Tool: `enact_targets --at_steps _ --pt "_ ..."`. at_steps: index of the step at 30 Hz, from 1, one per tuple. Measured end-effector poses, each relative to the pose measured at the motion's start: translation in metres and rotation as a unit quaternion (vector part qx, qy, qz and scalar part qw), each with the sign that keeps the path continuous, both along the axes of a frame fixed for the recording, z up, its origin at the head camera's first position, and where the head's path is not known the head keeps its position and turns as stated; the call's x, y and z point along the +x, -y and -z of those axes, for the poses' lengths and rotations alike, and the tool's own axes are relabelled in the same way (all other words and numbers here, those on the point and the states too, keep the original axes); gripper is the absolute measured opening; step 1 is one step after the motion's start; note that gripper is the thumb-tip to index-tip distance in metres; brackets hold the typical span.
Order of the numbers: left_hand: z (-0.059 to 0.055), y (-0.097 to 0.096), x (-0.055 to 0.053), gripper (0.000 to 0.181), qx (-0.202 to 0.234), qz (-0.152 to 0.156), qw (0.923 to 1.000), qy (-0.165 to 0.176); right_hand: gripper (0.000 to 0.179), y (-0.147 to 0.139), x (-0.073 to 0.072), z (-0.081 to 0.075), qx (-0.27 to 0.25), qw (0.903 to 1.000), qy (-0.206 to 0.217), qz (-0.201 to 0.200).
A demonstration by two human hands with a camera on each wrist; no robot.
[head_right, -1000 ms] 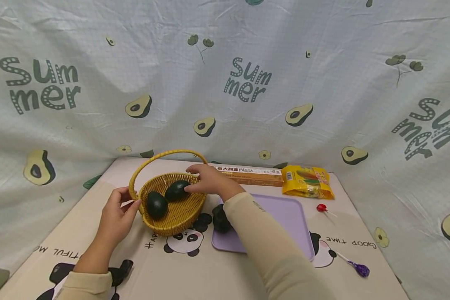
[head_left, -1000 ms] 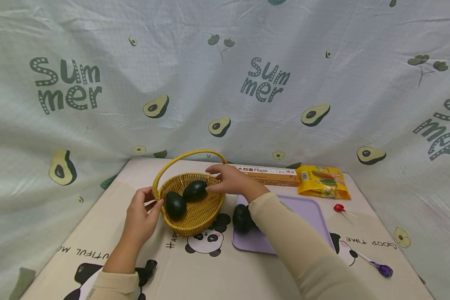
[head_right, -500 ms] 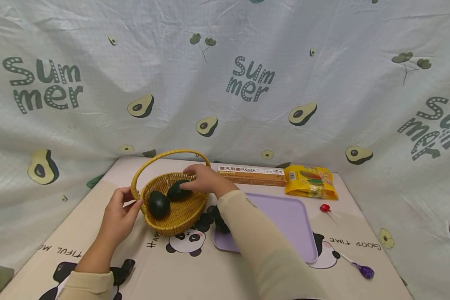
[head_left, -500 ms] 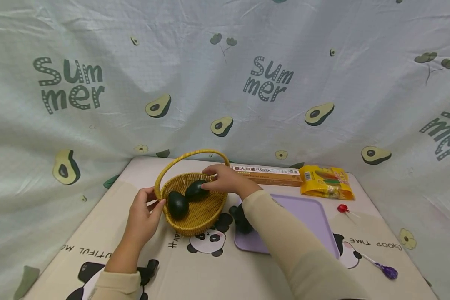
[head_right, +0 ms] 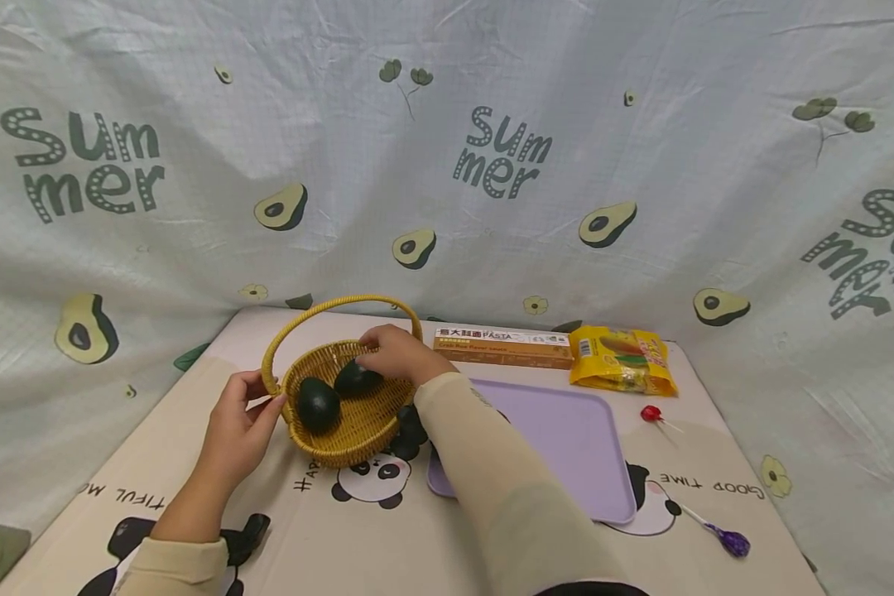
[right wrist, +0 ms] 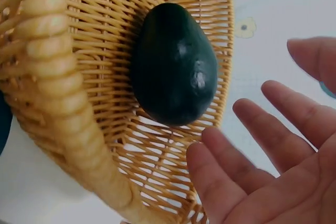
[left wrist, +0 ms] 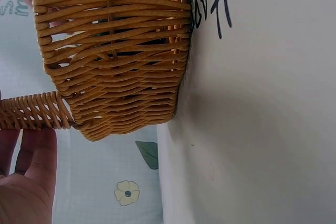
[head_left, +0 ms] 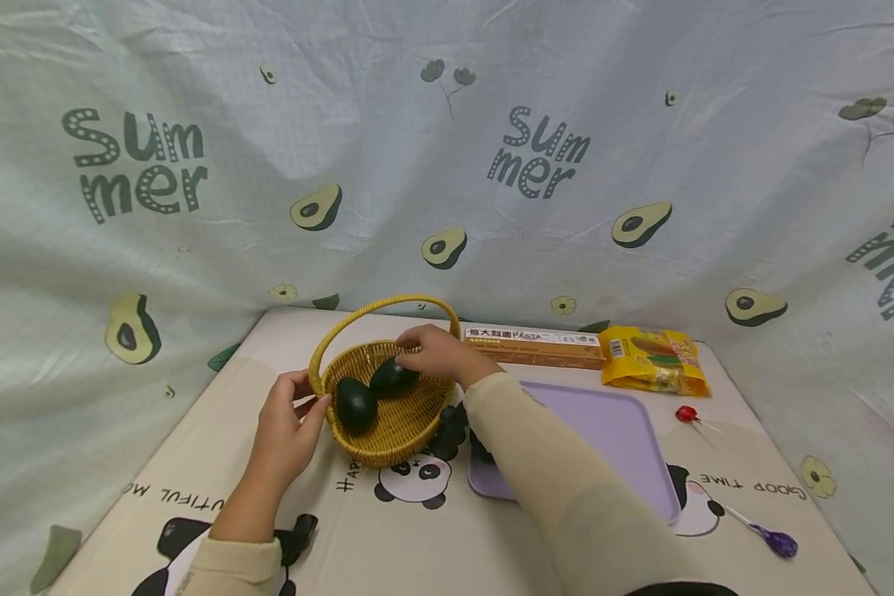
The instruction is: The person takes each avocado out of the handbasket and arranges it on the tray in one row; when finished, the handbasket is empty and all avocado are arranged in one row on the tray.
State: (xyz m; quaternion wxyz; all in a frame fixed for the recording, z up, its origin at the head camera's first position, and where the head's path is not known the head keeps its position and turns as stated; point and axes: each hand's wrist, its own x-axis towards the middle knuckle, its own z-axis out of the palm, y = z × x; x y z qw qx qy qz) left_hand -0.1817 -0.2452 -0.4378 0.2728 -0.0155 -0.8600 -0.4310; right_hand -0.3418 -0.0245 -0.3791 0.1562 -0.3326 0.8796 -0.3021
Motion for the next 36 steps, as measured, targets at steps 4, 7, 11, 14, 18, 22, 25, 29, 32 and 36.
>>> enact_targets --at_steps 4,7,11,14,18,22,25,29,32,36 --pt "0.0 0.0 0.0 0.04 0.0 0.0 1.0 0.001 0.045 0.004 0.001 0.003 -0.001 0.9998 0.016 0.008" --pt "-0.001 0.0 0.001 0.04 0.002 0.001 1.0 0.002 0.044 0.008 0.0 0.007 -0.009 0.9994 0.028 0.019" --pt "-0.001 0.001 0.001 0.04 0.005 0.003 1.0 0.003 0.041 0.014 -0.002 0.015 -0.01 0.9991 0.031 0.028" --pt "0.0 0.001 0.001 0.04 0.004 0.003 1.0 0.002 0.039 0.017 -0.003 0.018 -0.004 0.9991 0.029 0.032" --pt "-0.001 0.002 0.0 0.039 0.004 0.005 1.0 0.004 0.037 0.021 -0.004 0.021 0.004 0.9986 0.03 0.044" --pt "-0.001 0.001 0.0 0.039 0.009 0.006 0.9999 0.005 0.035 0.022 -0.003 0.019 0.006 0.9979 0.037 0.053" --pt "-0.001 0.001 0.001 0.039 0.008 0.004 0.9999 0.008 0.034 0.024 -0.001 0.016 0.01 0.9978 0.044 0.05" --pt "-0.002 0.0 0.002 0.039 0.008 0.003 0.9999 0.011 0.032 0.027 0.001 0.015 0.019 0.9979 0.046 0.041" --pt "-0.002 0.0 0.003 0.039 0.011 0.006 0.9999 0.01 0.025 0.029 0.001 0.018 0.027 0.9981 0.041 0.038" --pt "-0.003 0.0 0.004 0.038 0.01 0.01 0.9999 0.006 0.022 0.032 -0.001 0.022 0.034 0.9977 0.038 0.045"
